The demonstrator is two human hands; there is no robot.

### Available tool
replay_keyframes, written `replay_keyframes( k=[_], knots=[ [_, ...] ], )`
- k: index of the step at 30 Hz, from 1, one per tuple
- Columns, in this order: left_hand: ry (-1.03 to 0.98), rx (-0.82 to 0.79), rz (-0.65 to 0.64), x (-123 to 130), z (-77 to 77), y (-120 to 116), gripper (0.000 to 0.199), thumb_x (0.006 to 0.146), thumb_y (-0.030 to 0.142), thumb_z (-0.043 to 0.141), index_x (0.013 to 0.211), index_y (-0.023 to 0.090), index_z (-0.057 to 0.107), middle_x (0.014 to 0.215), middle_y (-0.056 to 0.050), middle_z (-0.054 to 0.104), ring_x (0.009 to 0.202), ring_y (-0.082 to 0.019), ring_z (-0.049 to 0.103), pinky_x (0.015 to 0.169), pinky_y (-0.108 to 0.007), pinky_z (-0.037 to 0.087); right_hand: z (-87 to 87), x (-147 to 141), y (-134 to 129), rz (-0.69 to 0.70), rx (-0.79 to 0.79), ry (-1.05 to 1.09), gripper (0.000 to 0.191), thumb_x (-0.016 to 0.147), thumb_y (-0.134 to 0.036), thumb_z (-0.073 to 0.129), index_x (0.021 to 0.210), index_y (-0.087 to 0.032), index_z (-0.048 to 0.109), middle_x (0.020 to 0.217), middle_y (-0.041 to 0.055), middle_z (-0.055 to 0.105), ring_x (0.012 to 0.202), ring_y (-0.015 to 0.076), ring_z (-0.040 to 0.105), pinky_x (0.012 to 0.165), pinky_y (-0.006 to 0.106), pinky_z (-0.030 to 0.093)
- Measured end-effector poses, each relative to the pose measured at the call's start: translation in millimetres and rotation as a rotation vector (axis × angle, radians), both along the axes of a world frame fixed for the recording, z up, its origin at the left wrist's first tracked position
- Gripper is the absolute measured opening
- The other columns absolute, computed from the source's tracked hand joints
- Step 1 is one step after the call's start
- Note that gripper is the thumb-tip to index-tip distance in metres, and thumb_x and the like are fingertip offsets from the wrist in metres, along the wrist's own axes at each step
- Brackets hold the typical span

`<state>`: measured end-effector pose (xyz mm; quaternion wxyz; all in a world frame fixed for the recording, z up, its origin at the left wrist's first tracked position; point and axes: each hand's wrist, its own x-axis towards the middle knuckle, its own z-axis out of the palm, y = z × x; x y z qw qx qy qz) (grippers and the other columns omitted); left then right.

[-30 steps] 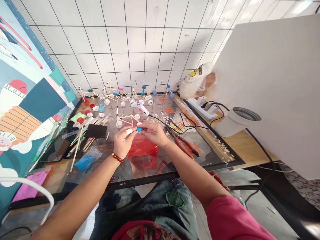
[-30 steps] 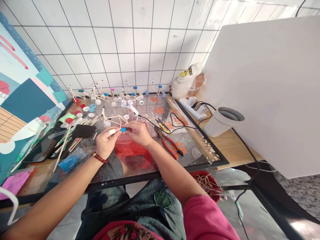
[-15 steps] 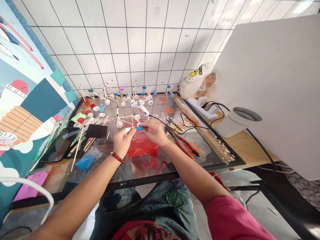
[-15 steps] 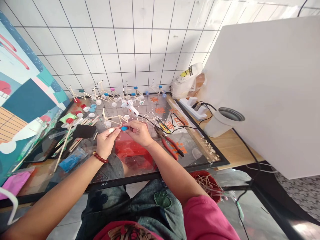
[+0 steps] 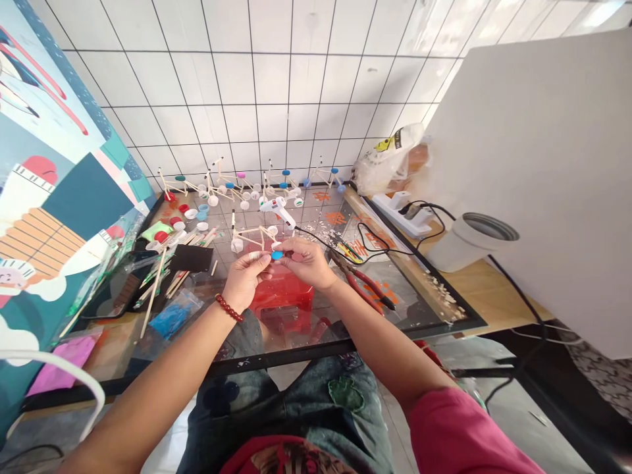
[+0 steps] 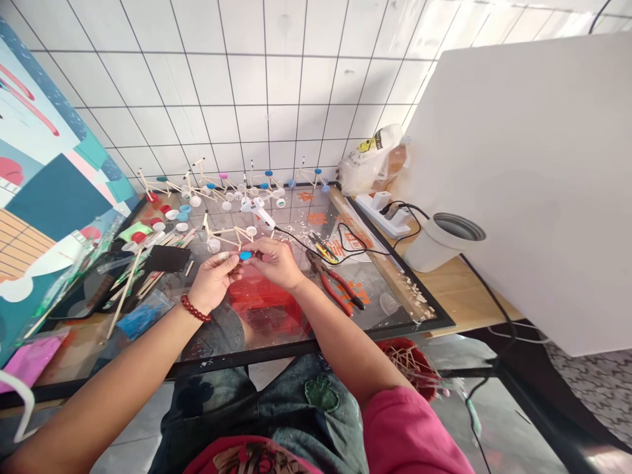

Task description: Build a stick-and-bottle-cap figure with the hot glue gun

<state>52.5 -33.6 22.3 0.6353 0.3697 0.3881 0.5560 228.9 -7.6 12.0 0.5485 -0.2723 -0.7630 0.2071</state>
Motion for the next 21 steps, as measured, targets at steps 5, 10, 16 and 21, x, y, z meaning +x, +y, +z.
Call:
replay_keyframes(
  k=[5,10,16,21],
  knots=[
    [-0.132,-0.101,-0.127,-3.7,0.3,1.5,0.035,0.051,0.028,0.097,0.073,0.015,0.073,0.066,0.0,0.07,0.058,-0.009,0.062,0.053,-0.019,0.052,5.2,-1.1,-3.4,0.069,-0.085,-0.003,0.026,0.089,-0.045,0.072,0.101,-0.022,0.077,0.097,0.007,0.077,0.083,0.0172,0.069,0.076,0.032,0.057],
    [-0.178,-0.14,-0.175,-5.1,-2.9,2.6,0.032,0.054,0.023,0.096,0.074,0.015,0.072,0.067,0.0,0.069,0.06,-0.009,0.062,0.056,-0.02,0.053,7.9,-1.5,-5.1,0.117,-0.116,0.015,0.03,0.088,-0.048,0.073,0.098,-0.021,0.077,0.096,0.0069,0.076,0.083,0.0162,0.069,0.076,0.03,0.056],
    [-0.193,-0.155,-0.179,-5.4,-3.1,2.0,0.034,0.054,0.027,0.097,0.073,0.015,0.071,0.068,0.0,0.069,0.064,-0.01,0.064,0.058,-0.022,0.055,8.4,-1.3,-5.8,0.129,-0.14,0.037,0.031,0.083,-0.048,0.078,0.095,-0.019,0.077,0.091,0.0058,0.075,0.077,0.0142,0.066,0.073,0.028,0.055],
    [-0.202,-0.163,-0.176,-4.3,-2.2,0.9,0.037,0.052,0.029,0.098,0.073,0.015,0.071,0.074,-0.001,0.072,0.065,-0.011,0.065,0.059,-0.022,0.056,9.6,-2.7,-7.6,0.1,-0.159,0.039,0.036,0.08,-0.052,0.08,0.093,-0.019,0.075,0.091,0.0055,0.074,0.075,0.0145,0.065,0.071,0.029,0.055]
  ],
)
